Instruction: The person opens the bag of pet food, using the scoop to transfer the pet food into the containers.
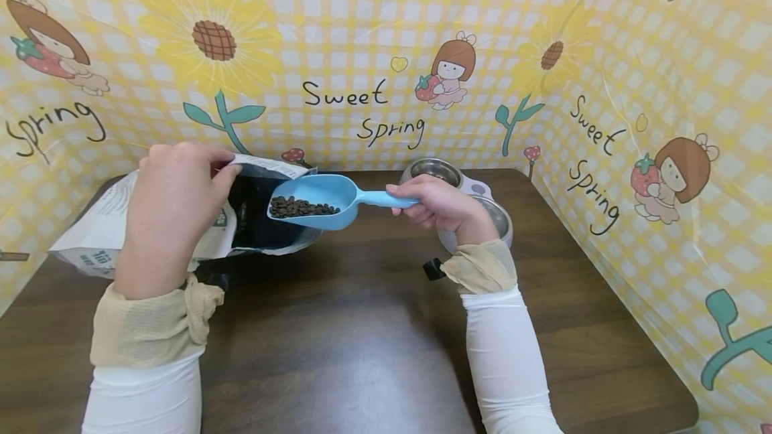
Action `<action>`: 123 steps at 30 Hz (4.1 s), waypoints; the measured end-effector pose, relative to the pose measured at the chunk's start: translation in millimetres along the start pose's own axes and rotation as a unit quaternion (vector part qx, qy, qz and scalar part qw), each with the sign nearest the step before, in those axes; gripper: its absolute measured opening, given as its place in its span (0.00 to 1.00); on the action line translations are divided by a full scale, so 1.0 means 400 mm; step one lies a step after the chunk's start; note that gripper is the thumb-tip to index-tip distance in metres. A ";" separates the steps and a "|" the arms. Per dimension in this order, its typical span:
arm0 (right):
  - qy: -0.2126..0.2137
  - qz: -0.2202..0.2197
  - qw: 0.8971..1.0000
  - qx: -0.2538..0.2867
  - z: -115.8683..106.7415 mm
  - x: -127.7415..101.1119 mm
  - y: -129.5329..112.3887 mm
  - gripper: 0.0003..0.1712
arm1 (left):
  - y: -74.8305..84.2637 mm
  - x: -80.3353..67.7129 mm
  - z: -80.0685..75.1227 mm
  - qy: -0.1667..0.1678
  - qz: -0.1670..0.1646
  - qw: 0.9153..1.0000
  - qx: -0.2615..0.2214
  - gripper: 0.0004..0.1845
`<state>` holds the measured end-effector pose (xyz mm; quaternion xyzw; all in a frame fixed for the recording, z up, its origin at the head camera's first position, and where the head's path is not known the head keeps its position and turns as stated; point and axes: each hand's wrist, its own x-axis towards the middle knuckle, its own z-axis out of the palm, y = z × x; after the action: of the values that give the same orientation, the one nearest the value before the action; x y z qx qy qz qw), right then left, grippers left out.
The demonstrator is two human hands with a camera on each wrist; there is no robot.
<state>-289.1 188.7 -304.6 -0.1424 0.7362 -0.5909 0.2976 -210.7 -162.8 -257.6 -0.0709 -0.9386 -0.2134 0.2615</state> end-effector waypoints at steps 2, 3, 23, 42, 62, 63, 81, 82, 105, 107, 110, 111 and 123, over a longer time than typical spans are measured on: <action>-0.001 -0.003 1.000 0.007 -0.010 -0.008 0.003 0.26 | -0.001 -0.001 0.000 0.005 0.002 1.000 -0.001 0.12; -0.002 -0.005 1.000 0.010 -0.017 -0.013 0.005 0.27 | -0.002 -0.002 0.000 0.007 0.004 1.000 -0.001 0.11; 0.043 -0.045 0.996 0.060 -0.234 -0.218 0.101 0.30 | -0.002 -0.004 -0.004 -0.007 0.001 1.000 -0.003 0.12; 0.069 -0.085 0.982 0.152 -0.392 -0.461 0.209 0.33 | 0.000 -0.002 -0.006 -0.009 -0.001 1.000 0.002 0.12; 0.232 0.045 0.971 0.038 -0.417 -0.508 0.268 0.28 | -0.001 -0.002 -0.005 -0.010 -0.003 1.000 0.002 0.13; 0.235 0.053 0.970 0.021 -0.418 -0.504 0.268 0.28 | -0.002 -0.002 -0.005 -0.010 -0.002 1.000 0.002 0.13; 0.264 0.133 0.931 -0.214 -0.399 -0.478 0.221 0.26 | -0.003 -0.001 -0.002 -0.019 -0.004 1.000 0.007 0.14; 0.263 0.136 0.929 -0.221 -0.396 -0.477 0.217 0.26 | -0.003 -0.001 -0.002 -0.019 -0.004 1.000 0.007 0.14; 0.235 0.139 0.908 -0.319 -0.348 -0.418 0.160 0.26 | -0.002 -0.001 -0.002 -0.026 -0.009 1.000 0.004 0.15; 0.236 0.136 0.905 -0.328 -0.345 -0.416 0.160 0.26 | -0.002 0.000 -0.002 -0.027 -0.009 1.000 0.003 0.15; 0.239 0.128 0.896 -0.352 -0.339 -0.413 0.155 0.26 | -0.002 -0.001 -0.002 -0.027 -0.008 1.000 0.004 0.15; 0.241 0.126 0.891 -0.363 -0.337 -0.412 0.152 0.27 | -0.002 -0.001 -0.003 -0.027 -0.009 1.000 0.004 0.15; 0.257 0.107 0.851 -0.446 -0.323 -0.404 0.128 0.30 | -0.003 0.001 -0.004 -0.029 -0.009 1.000 0.006 0.15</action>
<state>-234.0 394.3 -293.6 -0.0232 0.9815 -0.1792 0.0632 -210.6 -164.6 -256.3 -0.0666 -0.9477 -0.2080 0.2326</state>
